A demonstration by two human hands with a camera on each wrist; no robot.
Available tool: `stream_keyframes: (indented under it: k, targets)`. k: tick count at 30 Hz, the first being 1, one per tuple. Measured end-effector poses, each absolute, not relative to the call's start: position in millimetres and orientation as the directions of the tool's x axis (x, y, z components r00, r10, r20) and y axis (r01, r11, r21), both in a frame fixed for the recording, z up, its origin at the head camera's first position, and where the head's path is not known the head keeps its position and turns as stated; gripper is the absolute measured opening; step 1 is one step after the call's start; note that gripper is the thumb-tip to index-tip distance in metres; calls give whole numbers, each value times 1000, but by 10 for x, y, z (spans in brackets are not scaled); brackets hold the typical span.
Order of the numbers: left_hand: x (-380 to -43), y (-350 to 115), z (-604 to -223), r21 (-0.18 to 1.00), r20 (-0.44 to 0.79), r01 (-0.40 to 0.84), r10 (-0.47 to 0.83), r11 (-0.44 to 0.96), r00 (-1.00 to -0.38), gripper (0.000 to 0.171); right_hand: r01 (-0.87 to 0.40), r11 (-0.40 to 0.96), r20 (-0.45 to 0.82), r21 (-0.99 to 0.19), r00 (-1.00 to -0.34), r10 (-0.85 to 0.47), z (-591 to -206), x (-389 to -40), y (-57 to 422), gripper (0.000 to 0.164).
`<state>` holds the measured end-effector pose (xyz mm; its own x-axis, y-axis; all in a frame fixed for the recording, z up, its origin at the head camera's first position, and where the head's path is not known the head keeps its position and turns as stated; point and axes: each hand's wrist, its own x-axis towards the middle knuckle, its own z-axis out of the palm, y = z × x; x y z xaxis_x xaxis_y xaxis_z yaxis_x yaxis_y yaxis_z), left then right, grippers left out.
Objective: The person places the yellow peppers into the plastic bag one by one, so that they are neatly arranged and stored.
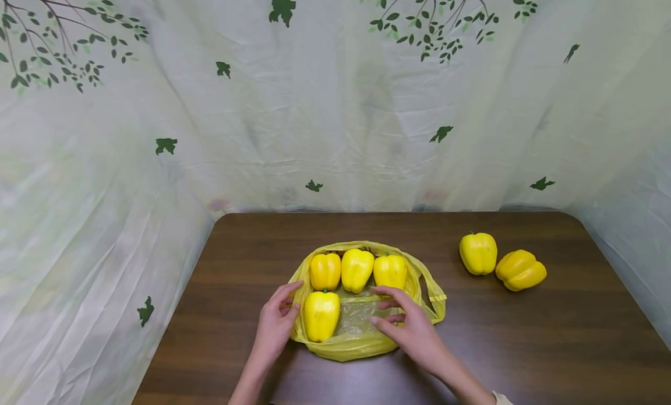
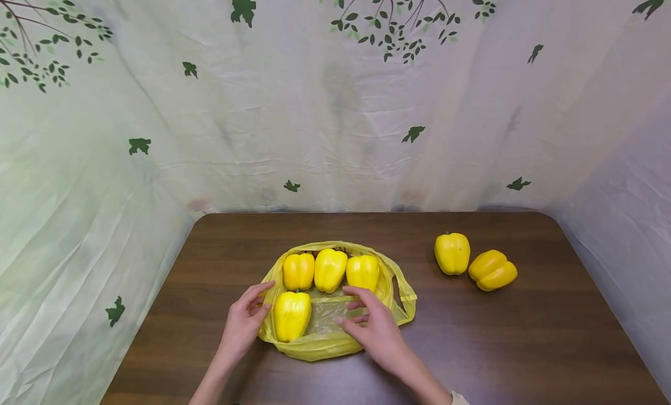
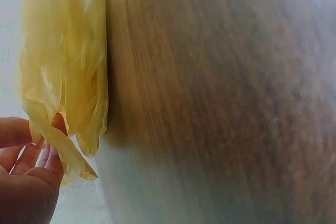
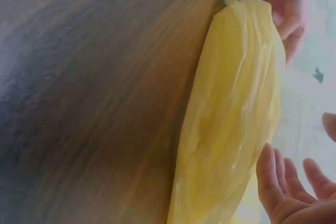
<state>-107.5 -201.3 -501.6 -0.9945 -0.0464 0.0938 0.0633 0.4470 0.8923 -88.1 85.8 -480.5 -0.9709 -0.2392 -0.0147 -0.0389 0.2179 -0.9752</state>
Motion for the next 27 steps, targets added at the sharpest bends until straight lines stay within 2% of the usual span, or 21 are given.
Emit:
stream_keyframes:
  k: [11,27]
  targets:
    - [-1092,-1998,-5012,894,92,62,-47,443,-995,43,10,162,-36,-987,-986,-160,-4790,-853,1031,52]
    - [-1099,-2001,-5018,896,89,63,-40,440,-995,43,-6,298,-13,-955,-998,-59,-4811,-817,1399,51]
